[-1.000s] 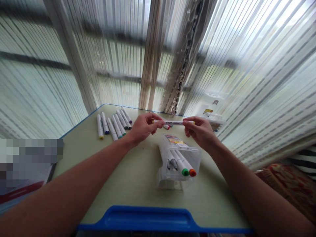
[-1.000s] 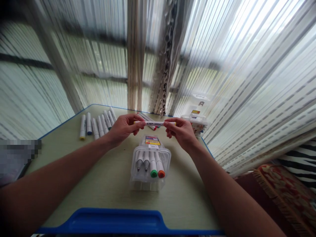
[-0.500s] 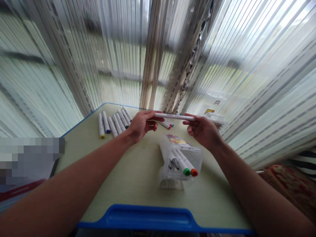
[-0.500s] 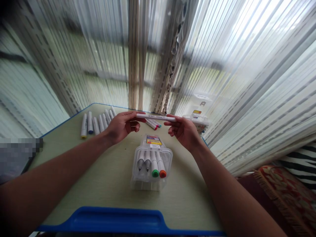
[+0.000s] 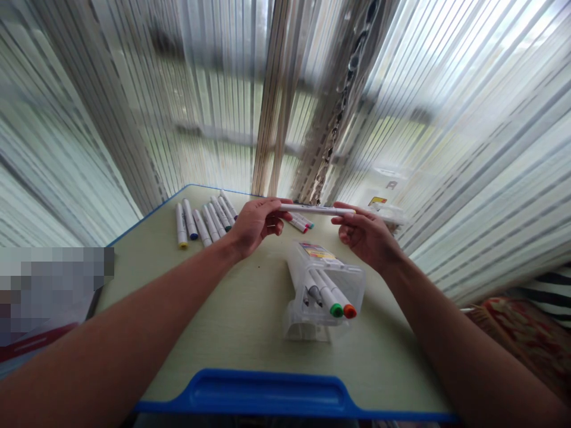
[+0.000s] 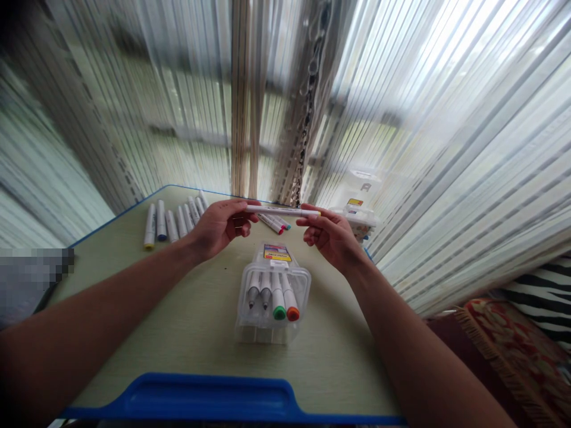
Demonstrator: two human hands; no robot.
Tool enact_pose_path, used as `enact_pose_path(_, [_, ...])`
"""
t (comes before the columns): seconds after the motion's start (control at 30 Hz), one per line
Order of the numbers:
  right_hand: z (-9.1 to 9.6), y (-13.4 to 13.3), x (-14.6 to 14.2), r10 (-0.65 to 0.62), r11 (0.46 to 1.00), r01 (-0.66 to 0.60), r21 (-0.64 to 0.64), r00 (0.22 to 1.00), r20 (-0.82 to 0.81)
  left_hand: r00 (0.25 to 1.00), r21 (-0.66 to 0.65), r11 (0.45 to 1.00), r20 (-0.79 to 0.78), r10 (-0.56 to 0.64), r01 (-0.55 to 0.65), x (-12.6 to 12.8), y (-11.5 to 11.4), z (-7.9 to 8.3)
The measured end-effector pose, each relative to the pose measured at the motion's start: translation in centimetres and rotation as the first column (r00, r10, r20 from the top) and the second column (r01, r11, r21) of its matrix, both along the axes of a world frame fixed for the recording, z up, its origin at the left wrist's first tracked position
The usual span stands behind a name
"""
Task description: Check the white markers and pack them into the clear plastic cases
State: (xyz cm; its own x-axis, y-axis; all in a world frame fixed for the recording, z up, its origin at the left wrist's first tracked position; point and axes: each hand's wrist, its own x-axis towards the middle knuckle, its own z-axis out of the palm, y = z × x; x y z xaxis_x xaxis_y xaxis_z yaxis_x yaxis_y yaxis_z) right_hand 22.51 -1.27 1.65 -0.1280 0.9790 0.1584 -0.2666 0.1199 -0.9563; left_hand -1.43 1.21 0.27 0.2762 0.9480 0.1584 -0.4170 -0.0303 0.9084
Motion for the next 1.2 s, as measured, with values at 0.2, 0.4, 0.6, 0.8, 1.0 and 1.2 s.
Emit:
enact_pose_path(0.2, [-0.3,0.0,-0.2,-0.002,1.000,0.001,0.030,0.999,0.044,0.995,0.081,0.996,-0.091,0.034,-0.027,0.0,-0.1,-0.1])
enact_pose_path(0.4, [-1.1,0.3,-0.6,-0.073,0.993,0.060,0.103,0.989,0.130,0.956,0.258,0.961,-0.245,0.163,-0.098,0.4,-0.1,-0.6])
enact_pose_path(0.6, [-1.8,0.3,-1.1,-0.167,0.973,0.122,0.195,0.957,0.239,0.930,0.325,0.945,-0.331,0.160,-0.046,0.7,-0.2,-1.0])
enact_pose_path(0.8, [-1.4,0.1,-1.1,-0.154,0.981,0.123,0.153,0.966,0.208,0.930,0.314,0.950,-0.347,0.119,-0.005,0.6,-0.2,-0.9])
enact_pose_path(1.0, [-1.0,0.2,-0.9,-0.072,0.996,0.064,0.069,0.991,0.114,0.961,0.218,0.976,-0.271,0.050,0.011,0.5,-0.2,-0.7])
enact_pose_path(1.2, [-0.7,0.3,-0.6,-0.027,1.000,0.027,0.005,0.998,0.053,0.985,0.086,0.996,-0.172,-0.004,0.019,0.5,-0.1,-0.6])
